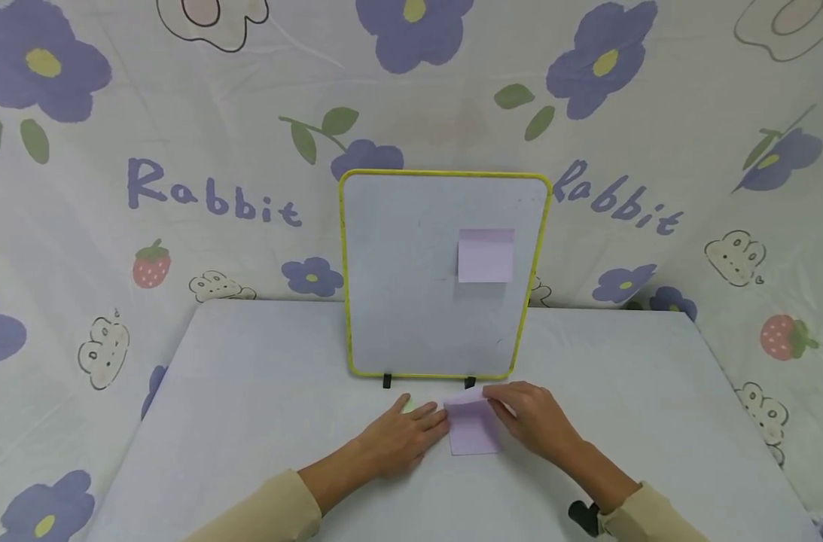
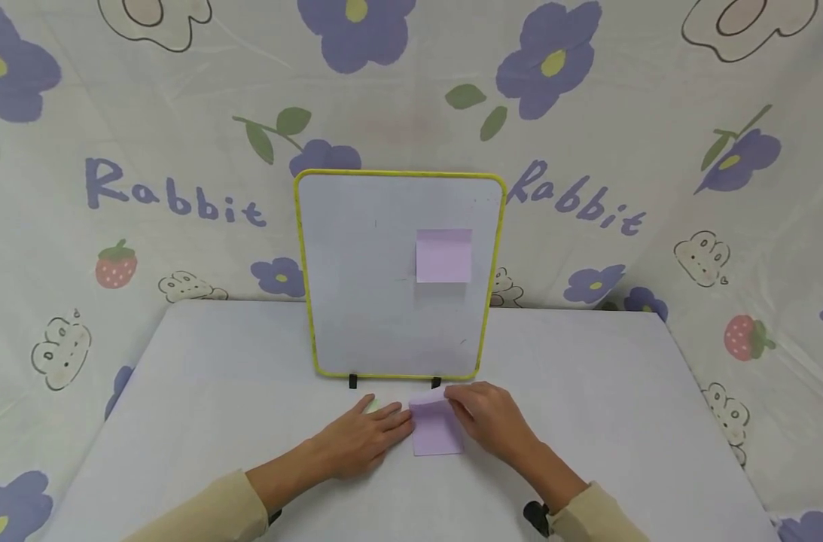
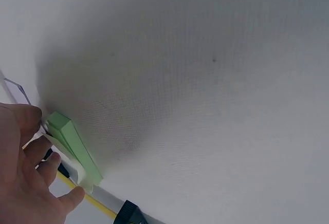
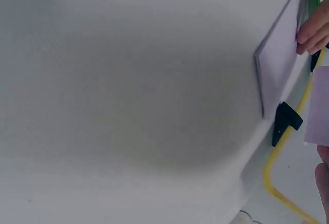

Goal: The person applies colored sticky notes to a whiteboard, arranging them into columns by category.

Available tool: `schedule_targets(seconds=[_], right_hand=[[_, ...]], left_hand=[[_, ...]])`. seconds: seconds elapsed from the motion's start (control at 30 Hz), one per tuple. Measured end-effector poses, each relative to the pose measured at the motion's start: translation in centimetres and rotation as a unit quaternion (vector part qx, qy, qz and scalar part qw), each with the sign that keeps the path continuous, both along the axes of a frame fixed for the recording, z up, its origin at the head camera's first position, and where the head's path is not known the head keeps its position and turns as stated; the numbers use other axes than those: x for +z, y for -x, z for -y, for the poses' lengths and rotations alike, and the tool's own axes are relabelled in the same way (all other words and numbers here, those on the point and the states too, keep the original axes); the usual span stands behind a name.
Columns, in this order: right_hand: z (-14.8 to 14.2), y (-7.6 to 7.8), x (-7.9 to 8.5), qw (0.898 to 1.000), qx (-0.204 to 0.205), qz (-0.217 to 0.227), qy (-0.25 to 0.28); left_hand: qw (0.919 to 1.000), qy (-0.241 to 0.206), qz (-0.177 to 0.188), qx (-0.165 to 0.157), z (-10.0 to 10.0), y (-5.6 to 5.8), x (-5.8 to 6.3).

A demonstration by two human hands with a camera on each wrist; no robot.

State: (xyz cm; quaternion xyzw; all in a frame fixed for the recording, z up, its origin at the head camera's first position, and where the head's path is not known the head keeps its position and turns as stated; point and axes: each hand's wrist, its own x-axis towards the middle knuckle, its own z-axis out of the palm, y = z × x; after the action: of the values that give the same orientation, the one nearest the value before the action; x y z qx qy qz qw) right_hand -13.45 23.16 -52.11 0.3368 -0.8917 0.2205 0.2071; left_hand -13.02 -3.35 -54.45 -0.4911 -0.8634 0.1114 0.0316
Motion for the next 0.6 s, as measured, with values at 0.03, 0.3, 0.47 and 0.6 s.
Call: schedule_targets(seconds=[0.03,0.3,0.47,0.6], right_hand=[[0.0,0.1,0.1,1.0,0.0,-0.006,0.001],[0.2,1.4,2.2,0.998,-0.01,-0.058,-0.005],[0.2,2.4,3.9,0.992,-0.002,-0.126,-0.012],[0.4,3.1,4.8,0.981,0.002,-0.194,0.004]], left_hand=[[1.0,-0.005,-0.005,-0.004,0.0,0.0,0.0],[0.9998,-0.013,-0.009,-0.009,-0.6,0.1,0.1],[0.9999,-0.012,0.001,-0.003,-0.7,0.2,0.0],[0.9999,-0.007,0.011,0.002,-0.9,0.2,0.1]])
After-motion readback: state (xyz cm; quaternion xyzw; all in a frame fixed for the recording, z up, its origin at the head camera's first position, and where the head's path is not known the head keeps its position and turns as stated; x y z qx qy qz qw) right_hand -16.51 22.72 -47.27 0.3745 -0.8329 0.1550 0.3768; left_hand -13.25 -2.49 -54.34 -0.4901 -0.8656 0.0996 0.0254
